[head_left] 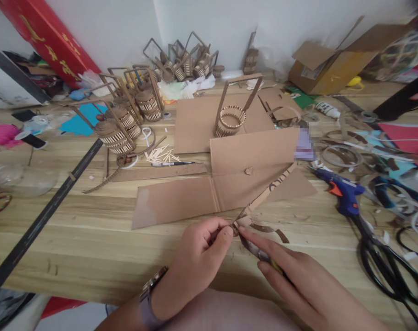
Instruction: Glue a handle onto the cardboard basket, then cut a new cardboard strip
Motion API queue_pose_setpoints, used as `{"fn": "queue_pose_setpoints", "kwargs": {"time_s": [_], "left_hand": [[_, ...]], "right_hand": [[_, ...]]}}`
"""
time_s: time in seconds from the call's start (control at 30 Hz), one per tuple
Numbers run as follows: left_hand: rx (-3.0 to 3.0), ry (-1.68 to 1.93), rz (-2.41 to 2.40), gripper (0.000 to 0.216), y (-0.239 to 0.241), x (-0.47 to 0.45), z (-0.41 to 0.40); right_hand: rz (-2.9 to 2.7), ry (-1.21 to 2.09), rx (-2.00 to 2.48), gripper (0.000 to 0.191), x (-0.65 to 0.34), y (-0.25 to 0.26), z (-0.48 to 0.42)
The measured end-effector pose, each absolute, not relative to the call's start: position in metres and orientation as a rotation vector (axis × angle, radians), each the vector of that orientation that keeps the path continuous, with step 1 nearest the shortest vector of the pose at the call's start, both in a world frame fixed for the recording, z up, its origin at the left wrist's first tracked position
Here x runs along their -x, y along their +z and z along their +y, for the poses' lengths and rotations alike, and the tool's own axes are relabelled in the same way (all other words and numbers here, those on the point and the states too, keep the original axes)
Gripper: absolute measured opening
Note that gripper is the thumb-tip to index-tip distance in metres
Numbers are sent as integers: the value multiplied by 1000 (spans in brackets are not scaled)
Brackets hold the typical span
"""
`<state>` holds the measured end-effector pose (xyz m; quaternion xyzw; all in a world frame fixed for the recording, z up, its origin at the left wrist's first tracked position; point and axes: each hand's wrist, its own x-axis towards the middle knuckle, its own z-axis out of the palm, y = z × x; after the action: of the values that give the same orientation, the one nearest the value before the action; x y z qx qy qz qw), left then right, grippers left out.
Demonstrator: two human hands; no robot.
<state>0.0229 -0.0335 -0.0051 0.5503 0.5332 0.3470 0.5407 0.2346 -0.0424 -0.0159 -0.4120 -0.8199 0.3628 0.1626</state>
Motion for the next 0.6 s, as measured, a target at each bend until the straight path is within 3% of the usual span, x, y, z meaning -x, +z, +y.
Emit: {"fn": "queue_pose_setpoints", "kwargs": {"time_s": [0.37,0.6], "left_hand": [[-1288,811,1242,29,-4,-22,-34],[-1285,816,1242,30,-4,-21,-34]], "right_hand": [[-1982,1327,1318,47,-233,-15,-45],[-1996,1333,1305,48,-229,-14,-49]]}}
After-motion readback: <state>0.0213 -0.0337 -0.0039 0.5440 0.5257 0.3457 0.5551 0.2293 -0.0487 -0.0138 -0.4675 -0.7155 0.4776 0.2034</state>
